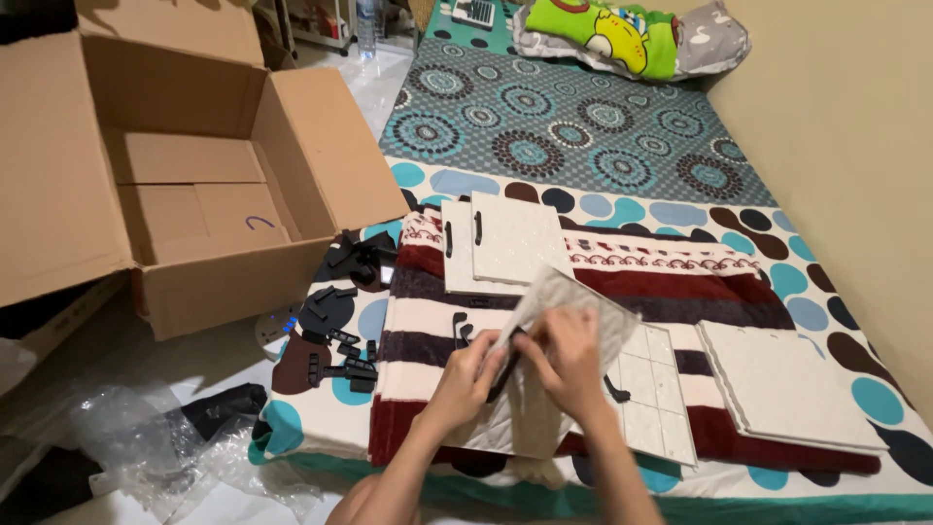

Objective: Assembling the doors of a plastic storage cabinet by attaching handles and preparing panels.

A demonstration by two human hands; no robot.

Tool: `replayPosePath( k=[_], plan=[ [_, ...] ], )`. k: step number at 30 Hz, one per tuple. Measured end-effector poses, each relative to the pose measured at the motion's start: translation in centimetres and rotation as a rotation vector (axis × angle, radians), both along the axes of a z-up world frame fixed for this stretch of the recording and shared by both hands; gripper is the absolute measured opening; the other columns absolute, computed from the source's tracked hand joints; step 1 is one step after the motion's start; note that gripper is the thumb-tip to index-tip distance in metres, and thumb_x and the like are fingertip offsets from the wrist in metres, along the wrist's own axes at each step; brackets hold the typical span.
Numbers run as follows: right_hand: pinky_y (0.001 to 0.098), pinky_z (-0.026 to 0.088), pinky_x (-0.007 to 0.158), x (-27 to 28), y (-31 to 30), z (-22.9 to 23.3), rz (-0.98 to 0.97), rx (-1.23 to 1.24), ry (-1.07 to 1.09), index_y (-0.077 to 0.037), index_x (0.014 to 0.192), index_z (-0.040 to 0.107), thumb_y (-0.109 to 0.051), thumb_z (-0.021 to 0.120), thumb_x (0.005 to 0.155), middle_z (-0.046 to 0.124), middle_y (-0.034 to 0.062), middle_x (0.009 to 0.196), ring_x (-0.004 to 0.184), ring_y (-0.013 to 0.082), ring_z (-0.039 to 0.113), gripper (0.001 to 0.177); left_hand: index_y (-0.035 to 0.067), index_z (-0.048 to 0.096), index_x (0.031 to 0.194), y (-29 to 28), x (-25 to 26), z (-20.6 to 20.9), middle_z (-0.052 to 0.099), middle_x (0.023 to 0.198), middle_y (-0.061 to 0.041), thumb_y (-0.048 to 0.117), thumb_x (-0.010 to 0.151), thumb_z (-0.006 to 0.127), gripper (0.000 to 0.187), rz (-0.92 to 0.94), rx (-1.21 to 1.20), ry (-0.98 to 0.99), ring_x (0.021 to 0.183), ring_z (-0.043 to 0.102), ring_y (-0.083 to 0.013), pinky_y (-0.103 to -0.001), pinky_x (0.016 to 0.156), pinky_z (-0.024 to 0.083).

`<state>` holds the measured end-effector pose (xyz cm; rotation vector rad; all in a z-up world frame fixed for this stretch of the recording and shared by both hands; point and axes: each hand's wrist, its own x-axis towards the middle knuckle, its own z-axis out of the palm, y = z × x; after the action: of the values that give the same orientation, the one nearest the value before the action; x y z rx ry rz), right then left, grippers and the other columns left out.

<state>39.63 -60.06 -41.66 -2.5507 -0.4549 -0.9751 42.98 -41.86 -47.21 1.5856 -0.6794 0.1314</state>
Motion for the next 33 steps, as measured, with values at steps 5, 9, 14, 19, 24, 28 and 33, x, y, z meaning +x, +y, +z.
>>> replayPosePath(
  k=[5, 9, 14, 19, 24, 28, 33],
  plan=[
    [0.0543, 0.029, 0.098, -0.8, 1.1, 7.8, 0.192, -0.464, -0.202, -0.013, 0.120, 0.061, -0.054, 0.071, 0.072, 0.060, 0.0114, 0.118, 0.123, 0.0282, 0.052, 0.063, -0.001, 0.056, 0.122, 1.1, 0.8, 1.8, 0.066, 0.082, -0.022, 0.016, 0.107, 0.053, 0.023, -0.099, 0.068, -0.236, 0.074, 0.067, -0.0370, -0.043, 0.064, 0.050],
    [0.0526, 0.023, 0.091, 0.1, -0.7, 7.8, 0.241, -0.536, 0.235, -0.013, 0.117, 0.063, -0.048, 0.078, 0.075, 0.060, 0.0028, 0.106, 0.109, 0.0211, 0.055, 0.057, -0.001, 0.056, 0.121, 0.9, 1.0, 2.5, 0.065, 0.077, -0.025, 0.018, 0.104, 0.055, 0.025, -0.133, 0.224, -0.204, 0.074, 0.067, -0.0426, -0.047, 0.063, 0.049],
    [0.0499, 0.023, 0.094, 0.6, -1.6, 7.5, 0.216, -0.443, 0.425, -0.013, 0.115, 0.066, -0.045, 0.078, 0.081, 0.061, 0.0014, 0.100, 0.105, 0.0202, 0.056, 0.049, -0.001, 0.056, 0.119, 0.3, 1.7, 2.9, 0.064, 0.074, -0.025, 0.019, 0.105, 0.055, 0.024, -0.143, 0.265, -0.251, 0.071, 0.066, -0.0419, -0.048, 0.063, 0.049],
    [0.0485, 0.023, 0.091, 1.5, -2.5, 7.1, 0.221, -0.326, 0.480, -0.011, 0.105, 0.070, -0.040, 0.080, 0.079, 0.065, 0.0009, 0.093, 0.100, 0.0184, 0.059, 0.041, -0.001, 0.056, 0.118, -0.1, 2.6, 3.5, 0.064, 0.075, -0.025, 0.022, 0.107, 0.056, 0.025, -0.172, 0.295, -0.261, 0.073, 0.066, -0.0422, -0.048, 0.064, 0.049],
    [0.0488, 0.021, 0.090, 1.9, -2.7, 6.6, 0.140, -0.212, 0.500, -0.011, 0.100, 0.074, -0.037, 0.087, 0.068, 0.067, -0.0008, 0.083, 0.092, 0.0170, 0.062, 0.043, -0.003, 0.054, 0.120, 0.1, 2.4, 5.5, 0.065, 0.073, -0.025, 0.035, 0.089, 0.075, 0.053, -0.266, 0.378, -0.229, 0.070, 0.068, -0.0403, -0.048, 0.065, 0.051],
    [0.0477, 0.023, 0.088, 1.9, -3.1, 5.7, 0.099, -0.186, 0.463, -0.011, 0.099, 0.076, -0.037, 0.087, 0.067, 0.068, -0.0023, 0.083, 0.090, 0.0168, 0.063, 0.042, -0.002, 0.056, 0.119, -1.0, 3.5, 2.7, 0.067, 0.079, -0.024, 0.029, 0.091, 0.072, 0.045, -0.242, 0.314, -0.272, 0.074, 0.068, -0.0405, -0.048, 0.067, 0.051],
    [0.0461, 0.020, 0.093, 1.8, -3.3, 5.8, 0.080, -0.185, 0.450, -0.012, 0.097, 0.077, -0.038, 0.087, 0.068, 0.069, -0.0015, 0.084, 0.091, 0.0167, 0.062, 0.040, -0.002, 0.058, 0.119, -1.0, 3.2, 4.0, 0.067, 0.079, -0.025, 0.031, 0.092, 0.073, 0.046, -0.218, 0.368, -0.222, 0.075, 0.068, -0.0404, -0.049, 0.069, 0.051]
  ],
)
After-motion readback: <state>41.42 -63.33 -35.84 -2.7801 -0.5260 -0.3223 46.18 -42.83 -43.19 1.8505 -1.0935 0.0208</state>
